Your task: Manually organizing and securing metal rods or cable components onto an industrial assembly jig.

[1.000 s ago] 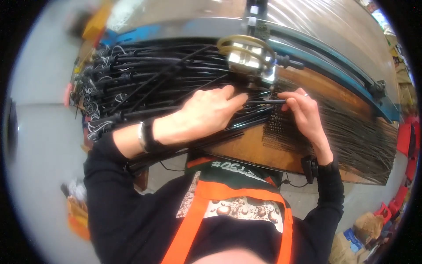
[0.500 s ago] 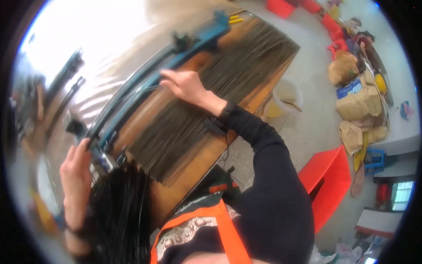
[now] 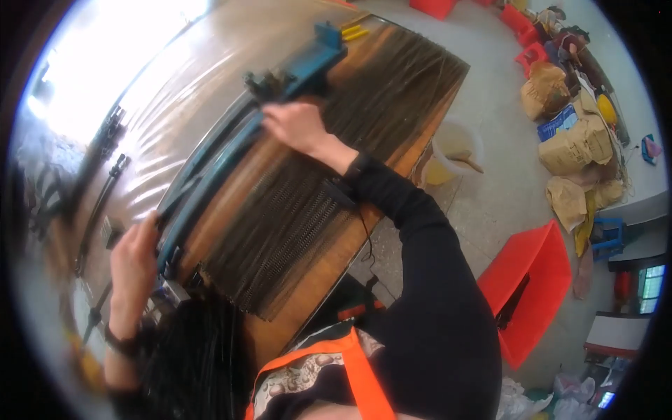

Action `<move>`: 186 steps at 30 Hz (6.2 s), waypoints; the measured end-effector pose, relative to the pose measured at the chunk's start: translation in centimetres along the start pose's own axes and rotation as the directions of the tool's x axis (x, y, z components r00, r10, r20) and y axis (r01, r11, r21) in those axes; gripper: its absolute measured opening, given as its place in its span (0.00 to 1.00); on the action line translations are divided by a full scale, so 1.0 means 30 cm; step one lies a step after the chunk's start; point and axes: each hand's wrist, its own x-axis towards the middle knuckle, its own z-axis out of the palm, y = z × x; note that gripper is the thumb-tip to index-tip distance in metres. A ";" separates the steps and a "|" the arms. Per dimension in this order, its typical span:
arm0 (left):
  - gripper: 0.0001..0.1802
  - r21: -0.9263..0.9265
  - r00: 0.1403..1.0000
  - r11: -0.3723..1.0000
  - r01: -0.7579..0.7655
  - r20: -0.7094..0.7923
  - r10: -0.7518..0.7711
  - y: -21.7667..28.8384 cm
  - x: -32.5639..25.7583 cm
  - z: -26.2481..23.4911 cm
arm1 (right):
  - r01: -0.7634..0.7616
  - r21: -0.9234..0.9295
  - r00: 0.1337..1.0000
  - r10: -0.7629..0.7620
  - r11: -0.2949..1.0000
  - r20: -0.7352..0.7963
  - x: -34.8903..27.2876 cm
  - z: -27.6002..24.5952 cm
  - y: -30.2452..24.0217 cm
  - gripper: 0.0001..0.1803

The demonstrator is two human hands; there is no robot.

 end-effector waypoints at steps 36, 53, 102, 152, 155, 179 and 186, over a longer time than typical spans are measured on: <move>0.15 0.199 0.816 0.872 0.448 -0.490 -0.307 -0.369 -0.667 -0.288 | -0.136 0.129 0.986 0.122 0.982 0.109 0.116 0.215 -0.343 0.11; 0.15 -0.143 0.667 0.746 0.650 -0.362 -0.651 -0.320 -0.929 -0.281 | -0.142 0.692 0.894 -0.207 0.708 0.396 0.565 0.646 -0.724 0.09; 0.09 -0.206 0.919 0.937 0.283 -0.220 -0.326 -0.411 -0.541 0.120 | 0.201 -0.278 0.956 -0.126 0.939 0.265 0.255 0.075 0.052 0.04; 0.05 0.006 0.902 0.953 0.304 -0.323 -0.286 -0.464 -0.496 0.259 | -0.267 0.454 0.802 -0.065 0.850 0.594 0.120 0.311 -0.535 0.16; 0.03 0.166 0.897 0.964 0.208 -0.424 -0.121 -0.561 -0.543 0.225 | -0.077 0.142 0.763 -0.034 0.987 0.646 0.067 0.262 -0.551 0.13; 0.08 -0.268 0.739 0.693 0.669 0.335 -0.584 0.200 -0.723 0.167 | -0.308 0.531 0.619 -0.258 0.789 0.742 0.162 0.168 -0.752 0.09; 0.12 -0.338 0.848 0.780 0.527 0.273 -0.454 0.184 -0.623 0.158 | -0.341 0.526 0.697 -0.166 0.779 0.698 0.117 0.149 -0.740 0.13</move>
